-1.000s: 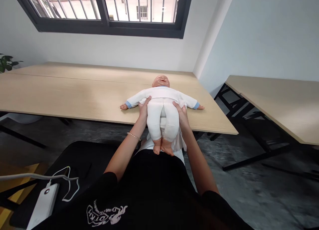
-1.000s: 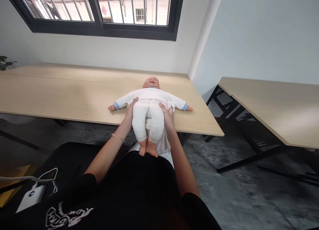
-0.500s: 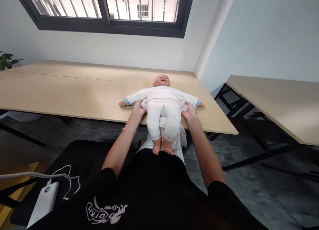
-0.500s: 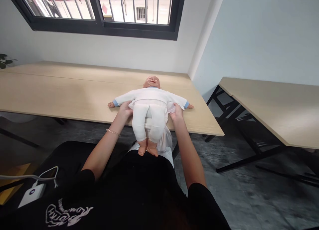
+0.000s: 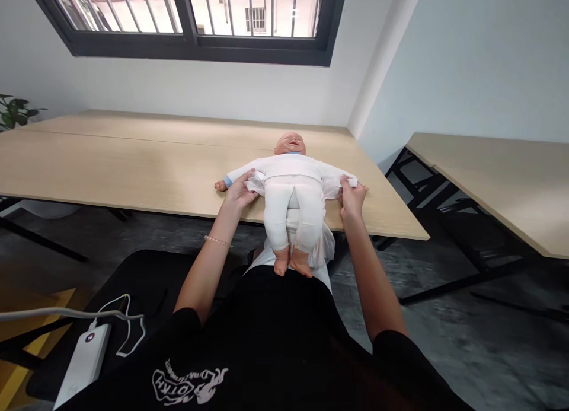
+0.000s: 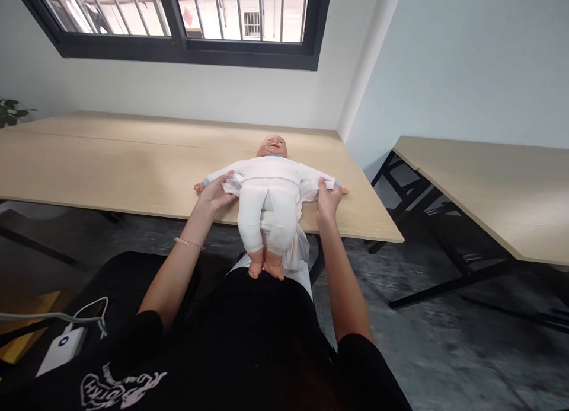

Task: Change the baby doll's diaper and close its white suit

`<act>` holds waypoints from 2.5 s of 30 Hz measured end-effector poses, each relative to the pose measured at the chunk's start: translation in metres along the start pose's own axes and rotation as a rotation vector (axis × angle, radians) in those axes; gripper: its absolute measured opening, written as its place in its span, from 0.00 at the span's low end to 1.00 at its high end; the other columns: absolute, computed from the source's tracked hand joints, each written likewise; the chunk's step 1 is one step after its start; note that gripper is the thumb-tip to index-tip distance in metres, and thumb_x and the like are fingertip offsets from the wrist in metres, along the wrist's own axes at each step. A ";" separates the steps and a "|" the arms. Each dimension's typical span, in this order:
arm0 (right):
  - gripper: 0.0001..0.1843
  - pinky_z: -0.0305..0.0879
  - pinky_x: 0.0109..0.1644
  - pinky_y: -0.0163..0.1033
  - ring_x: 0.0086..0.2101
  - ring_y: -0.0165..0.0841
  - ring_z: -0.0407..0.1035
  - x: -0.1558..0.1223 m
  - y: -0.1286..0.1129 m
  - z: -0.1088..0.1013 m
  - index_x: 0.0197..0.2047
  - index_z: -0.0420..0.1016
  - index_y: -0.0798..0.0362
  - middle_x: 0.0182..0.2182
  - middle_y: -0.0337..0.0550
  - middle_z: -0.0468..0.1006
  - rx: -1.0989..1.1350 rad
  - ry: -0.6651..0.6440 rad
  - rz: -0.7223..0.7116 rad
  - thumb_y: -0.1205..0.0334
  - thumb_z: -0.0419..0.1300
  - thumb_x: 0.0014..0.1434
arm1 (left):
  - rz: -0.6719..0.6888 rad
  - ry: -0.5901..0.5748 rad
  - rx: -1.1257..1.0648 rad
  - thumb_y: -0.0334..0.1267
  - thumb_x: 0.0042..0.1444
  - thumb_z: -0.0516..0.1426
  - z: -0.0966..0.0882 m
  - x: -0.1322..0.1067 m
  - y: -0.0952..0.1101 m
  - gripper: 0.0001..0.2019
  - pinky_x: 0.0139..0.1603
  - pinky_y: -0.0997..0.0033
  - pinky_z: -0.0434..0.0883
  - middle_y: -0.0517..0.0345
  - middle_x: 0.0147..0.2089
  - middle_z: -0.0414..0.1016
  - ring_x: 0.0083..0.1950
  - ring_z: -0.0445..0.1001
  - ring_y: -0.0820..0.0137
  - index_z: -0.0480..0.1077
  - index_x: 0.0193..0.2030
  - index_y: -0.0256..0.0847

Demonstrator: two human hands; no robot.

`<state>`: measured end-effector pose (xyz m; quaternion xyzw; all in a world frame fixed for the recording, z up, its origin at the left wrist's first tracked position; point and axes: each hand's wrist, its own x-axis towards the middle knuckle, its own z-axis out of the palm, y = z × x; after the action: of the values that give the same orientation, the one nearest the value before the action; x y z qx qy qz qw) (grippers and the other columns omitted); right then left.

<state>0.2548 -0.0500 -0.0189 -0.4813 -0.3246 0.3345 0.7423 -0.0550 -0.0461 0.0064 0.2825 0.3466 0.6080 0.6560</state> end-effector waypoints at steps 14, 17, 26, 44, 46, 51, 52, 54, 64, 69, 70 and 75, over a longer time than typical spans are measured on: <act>0.05 0.71 0.43 0.34 0.36 0.30 0.72 -0.008 -0.002 0.003 0.37 0.76 0.53 0.37 0.40 0.78 0.034 0.028 -0.059 0.64 0.67 0.57 | 0.135 -0.118 0.533 0.28 0.33 0.69 -0.013 0.011 0.002 0.17 0.36 0.70 0.68 0.56 0.30 0.78 0.32 0.73 0.69 0.77 0.35 0.35; 0.06 0.71 0.43 0.34 0.35 0.29 0.71 -0.010 -0.003 0.003 0.37 0.76 0.53 0.36 0.39 0.77 0.026 0.016 -0.055 0.64 0.67 0.56 | 0.211 -0.115 0.577 0.33 0.35 0.70 -0.015 0.014 -0.001 0.15 0.36 0.72 0.66 0.55 0.33 0.78 0.34 0.72 0.70 0.77 0.33 0.34; 0.08 0.69 0.40 0.33 0.32 0.29 0.69 -0.015 -0.007 0.005 0.39 0.77 0.53 0.34 0.37 0.77 -0.005 0.003 -0.011 0.63 0.67 0.55 | 0.156 -0.131 0.505 0.34 0.42 0.68 -0.007 0.017 0.000 0.10 0.35 0.71 0.64 0.57 0.30 0.74 0.31 0.69 0.71 0.72 0.31 0.37; 0.06 0.66 0.32 0.33 0.26 0.27 0.62 -0.014 -0.006 0.007 0.38 0.75 0.52 0.30 0.34 0.72 -0.024 0.008 0.003 0.64 0.66 0.55 | 0.582 -0.095 1.168 0.26 0.48 0.61 -0.015 0.014 -0.003 0.09 0.57 0.60 0.66 0.52 0.42 0.77 0.48 0.72 0.59 0.68 0.36 0.41; 0.06 0.64 0.31 0.34 0.26 0.27 0.60 -0.015 -0.007 0.007 0.37 0.74 0.52 0.29 0.34 0.71 -0.033 0.017 0.005 0.64 0.66 0.56 | 0.572 -0.091 1.290 0.26 0.49 0.61 -0.015 0.013 -0.004 0.10 0.59 0.56 0.66 0.48 0.44 0.76 0.51 0.72 0.54 0.68 0.36 0.41; 0.08 0.65 0.32 0.34 0.28 0.28 0.63 -0.017 -0.008 0.008 0.37 0.74 0.52 0.31 0.37 0.72 -0.031 0.013 -0.007 0.62 0.67 0.53 | 0.607 -0.014 1.507 0.24 0.49 0.60 -0.012 0.014 -0.008 0.11 0.59 0.47 0.64 0.41 0.48 0.74 0.57 0.69 0.44 0.69 0.38 0.41; 0.09 0.66 0.33 0.34 0.30 0.29 0.65 -0.017 -0.007 0.008 0.37 0.74 0.53 0.32 0.38 0.73 -0.030 0.010 -0.014 0.61 0.67 0.52 | 0.634 -0.003 1.515 0.24 0.50 0.59 -0.012 0.014 -0.009 0.10 0.59 0.48 0.64 0.41 0.48 0.73 0.57 0.68 0.44 0.68 0.37 0.41; 0.13 0.66 0.34 0.35 0.31 0.30 0.66 -0.016 -0.007 0.007 0.37 0.74 0.53 0.33 0.39 0.74 -0.038 0.003 -0.029 0.58 0.68 0.50 | 0.684 0.008 1.485 0.23 0.50 0.57 -0.012 0.015 -0.010 0.09 0.58 0.51 0.66 0.43 0.47 0.72 0.55 0.69 0.48 0.66 0.35 0.41; 0.15 0.72 0.42 0.40 0.36 0.33 0.71 -0.015 -0.007 0.006 0.38 0.73 0.53 0.36 0.42 0.75 -0.126 -0.002 -0.061 0.55 0.66 0.49 | 0.550 -0.045 0.891 0.30 0.48 0.63 -0.021 0.018 -0.005 0.09 0.44 0.67 0.67 0.59 0.34 0.71 0.38 0.69 0.66 0.66 0.33 0.40; 0.14 0.73 0.45 0.41 0.38 0.34 0.72 -0.016 -0.008 0.007 0.38 0.72 0.53 0.39 0.45 0.77 -0.148 -0.008 -0.041 0.57 0.64 0.49 | 0.424 -0.097 0.658 0.37 0.43 0.68 -0.026 0.018 -0.004 0.15 0.37 0.71 0.65 0.60 0.34 0.70 0.35 0.67 0.69 0.66 0.34 0.40; 0.14 0.73 0.46 0.41 0.38 0.34 0.72 -0.016 -0.008 0.007 0.38 0.72 0.53 0.39 0.45 0.77 -0.150 -0.008 -0.040 0.57 0.64 0.49 | 0.431 -0.091 0.664 0.36 0.43 0.67 -0.027 0.018 -0.004 0.15 0.38 0.71 0.66 0.60 0.34 0.70 0.35 0.67 0.69 0.67 0.35 0.40; 0.13 0.73 0.48 0.41 0.39 0.34 0.72 -0.016 -0.008 0.007 0.38 0.72 0.53 0.40 0.45 0.77 -0.142 -0.008 -0.041 0.57 0.64 0.49 | 0.587 -0.089 0.916 0.29 0.46 0.60 -0.028 0.021 -0.006 0.10 0.52 0.65 0.69 0.57 0.41 0.74 0.45 0.72 0.65 0.68 0.37 0.40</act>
<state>0.2418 -0.0617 -0.0116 -0.5244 -0.3604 0.2974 0.7118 -0.0732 -0.0275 -0.0178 0.6496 0.4546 0.5399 0.2826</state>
